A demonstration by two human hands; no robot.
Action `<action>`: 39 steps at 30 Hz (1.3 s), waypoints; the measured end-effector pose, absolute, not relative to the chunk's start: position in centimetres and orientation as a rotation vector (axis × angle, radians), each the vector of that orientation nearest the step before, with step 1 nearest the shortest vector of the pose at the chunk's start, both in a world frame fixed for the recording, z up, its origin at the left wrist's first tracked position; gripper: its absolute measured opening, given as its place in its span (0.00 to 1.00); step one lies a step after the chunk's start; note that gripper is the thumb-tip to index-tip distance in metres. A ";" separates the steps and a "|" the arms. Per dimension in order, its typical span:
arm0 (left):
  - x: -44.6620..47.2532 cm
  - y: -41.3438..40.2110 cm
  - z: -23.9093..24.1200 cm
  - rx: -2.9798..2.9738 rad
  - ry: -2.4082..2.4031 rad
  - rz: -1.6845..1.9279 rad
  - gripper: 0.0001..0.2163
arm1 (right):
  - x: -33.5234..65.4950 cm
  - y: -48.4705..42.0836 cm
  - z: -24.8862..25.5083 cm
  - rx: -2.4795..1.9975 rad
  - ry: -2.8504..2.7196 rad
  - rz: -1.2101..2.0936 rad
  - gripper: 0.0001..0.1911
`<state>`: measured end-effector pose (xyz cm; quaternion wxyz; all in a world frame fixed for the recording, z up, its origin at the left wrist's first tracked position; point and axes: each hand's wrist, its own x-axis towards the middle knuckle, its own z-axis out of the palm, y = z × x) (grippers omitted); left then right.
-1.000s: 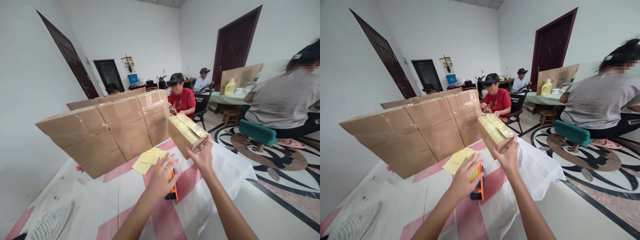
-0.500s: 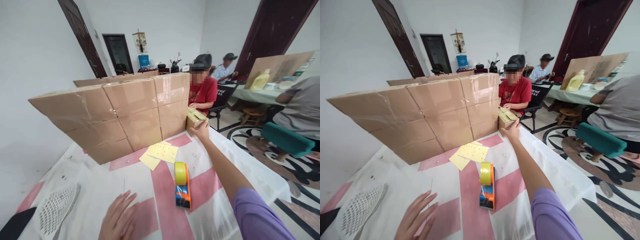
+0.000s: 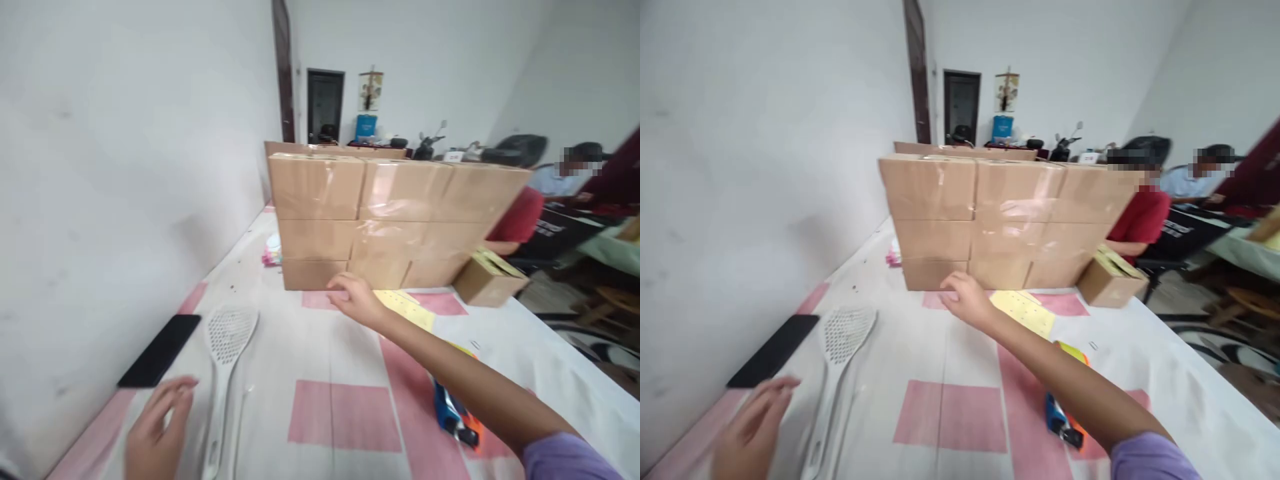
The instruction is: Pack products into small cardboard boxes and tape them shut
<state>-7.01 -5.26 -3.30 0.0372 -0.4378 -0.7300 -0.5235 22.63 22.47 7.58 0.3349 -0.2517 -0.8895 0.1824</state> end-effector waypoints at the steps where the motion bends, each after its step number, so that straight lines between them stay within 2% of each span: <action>1: -8.1 -3.4 -2.8 -1.297 -2.272 -1.707 0.14 | 18.7 22.4 6.9 -0.601 -2.362 0.564 0.07; 3: -10.3 1.1 -2.0 -1.278 -2.263 -1.932 0.16 | 11.2 22.5 5.0 -0.557 -2.387 0.726 0.15; 5: -12.4 6.3 -1.4 -1.205 -2.344 -2.103 0.15 | 4.5 22.9 3.0 -0.620 -2.334 0.841 0.27; 7: -14.5 11.9 -1.1 -1.183 -2.408 -2.136 0.14 | -0.9 24.0 1.8 -0.782 -2.189 0.866 0.38; 9: -16.4 17.8 -0.8 -1.171 -2.478 -2.107 0.14 | -4.7 25.7 1.7 -0.964 -1.996 0.821 0.43; 11: -18.2 23.6 -0.5 -1.131 -2.568 -2.049 0.17 | -7.3 27.8 2.3 -1.084 -1.845 0.769 0.43; 15: -21.2 33.0 -0.8 -1.043 -2.810 -1.868 0.29 | -10.4 31.7 2.5 -1.174 -1.669 0.613 0.44; 18: -23.4 36.2 -2.1 -1.016 -2.969 -1.724 0.31 | -12.3 33.4 0.8 -1.231 -1.604 0.484 0.47; 27: -27.0 36.0 -4.4 -1.040 -2.898 -1.592 0.26 | -11.7 35.9 -3.1 -1.266 -1.529 0.393 0.51; 33: -26.7 35.0 -4.4 -1.031 -2.724 -1.688 0.24 | -11.9 35.7 -3.1 -1.243 -1.403 0.459 0.37; 39: -28.3 33.2 -3.8 -1.006 -2.658 -1.775 0.23 | -11.7 35.5 -3.4 -1.235 -1.462 0.637 0.37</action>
